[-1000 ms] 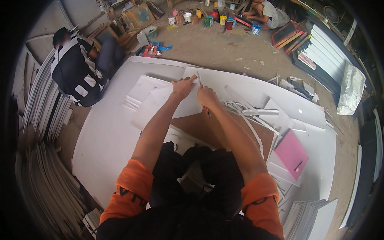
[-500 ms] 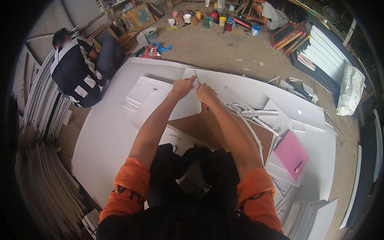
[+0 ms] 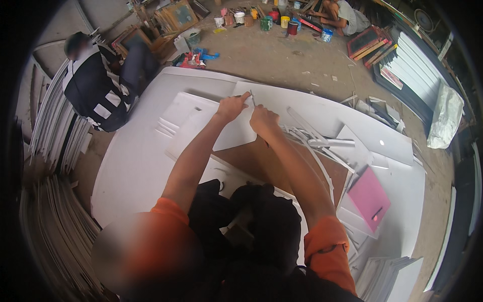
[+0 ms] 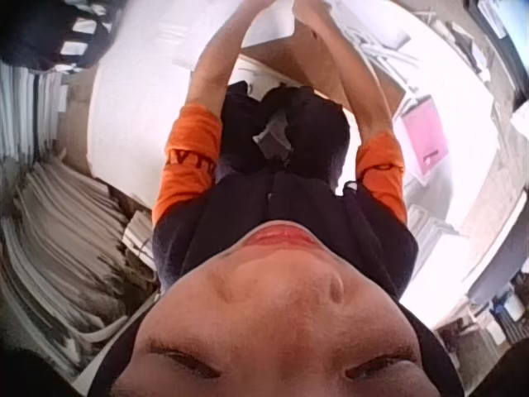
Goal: The person sits on the floor and uses red-handled scissors to trim the edges of white plastic sheets. They repeatedly cut strips from the sheets and place the trimmed pieces into a stack on the floor.
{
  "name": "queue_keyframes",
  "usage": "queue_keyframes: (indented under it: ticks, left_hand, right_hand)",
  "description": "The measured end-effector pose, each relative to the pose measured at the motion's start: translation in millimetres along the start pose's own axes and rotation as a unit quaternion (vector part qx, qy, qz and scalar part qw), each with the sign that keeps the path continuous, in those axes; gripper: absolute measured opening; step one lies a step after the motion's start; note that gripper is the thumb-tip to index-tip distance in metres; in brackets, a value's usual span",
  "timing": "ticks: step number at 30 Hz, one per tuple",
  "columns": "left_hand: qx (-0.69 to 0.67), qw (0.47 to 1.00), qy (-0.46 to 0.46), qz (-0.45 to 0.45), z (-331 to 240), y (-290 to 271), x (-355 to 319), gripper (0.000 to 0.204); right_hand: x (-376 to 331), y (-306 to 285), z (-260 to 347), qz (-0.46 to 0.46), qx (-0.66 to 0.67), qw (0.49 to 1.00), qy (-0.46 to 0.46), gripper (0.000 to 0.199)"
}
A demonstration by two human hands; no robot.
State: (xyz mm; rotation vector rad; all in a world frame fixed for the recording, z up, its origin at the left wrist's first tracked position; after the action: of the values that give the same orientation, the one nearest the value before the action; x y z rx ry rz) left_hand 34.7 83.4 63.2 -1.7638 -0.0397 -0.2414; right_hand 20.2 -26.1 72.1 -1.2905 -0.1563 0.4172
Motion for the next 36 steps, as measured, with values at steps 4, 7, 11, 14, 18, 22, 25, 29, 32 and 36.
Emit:
queue_keyframes:
  ticks: [4,7,11,14,18,22,25,29,32,36]
  left_hand:
    - [0.003,1.0,0.007,0.011,0,1,0,0.041]
    - [-0.006,1.0,0.014,0.018,-5,1,-2,0.041]
    - [-0.001,0.999,-0.006,0.045,-4,-2,-3,0.04]
    - [-0.023,0.998,0.036,0.038,-7,3,-5,0.037]
    - [-0.09,0.996,-0.003,0.019,0,0,0,0.031]
    - [-0.191,0.98,0.009,-0.049,-12,-20,5,0.029]
    - [-0.195,0.978,0.013,-0.075,-15,-16,9,0.027]
    - [-0.249,0.959,-0.001,-0.137,-6,-14,15,0.023]
    - [-0.274,0.949,-0.009,-0.156,-2,-13,16,0.021]
    - [-0.256,0.954,-0.026,-0.156,-5,-14,19,0.018]
  right_hand:
    - [-14,-3,-1,0.023,0.01,1.0,0.01,0.024]
    - [-10,-1,-5,0.055,0.022,0.998,0.034,0.024]
    - [-1,0,1,0.109,0.024,0.992,0.053,0.023]
    - [9,11,1,0.089,0.022,0.995,0.048,0.023]
    - [19,22,-1,0.048,0.02,0.998,0.039,0.026]
    - [10,24,0,0.031,0.014,0.999,0.014,0.028]
    - [11,28,-6,0.013,0.054,0.998,-0.005,0.029]
    - [11,22,-10,0.021,0.057,0.998,0.027,0.028]
    - [4,8,2,0.008,-0.002,1.0,-0.03,0.024]
    - [10,9,2,0.0,-0.043,0.999,-0.032,0.02]
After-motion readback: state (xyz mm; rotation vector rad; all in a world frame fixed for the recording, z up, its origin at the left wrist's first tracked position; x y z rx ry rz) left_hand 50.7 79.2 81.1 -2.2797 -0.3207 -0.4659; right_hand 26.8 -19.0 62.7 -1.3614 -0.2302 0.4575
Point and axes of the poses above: each hand's wrist, its own x-axis towards the middle knuckle, its own y-axis out of the palm, z = x × y, the point moved 7 cm from there along x, towards the middle knuckle, and after that the axes turned 4 degrees about -x, right-handed, at the moved point
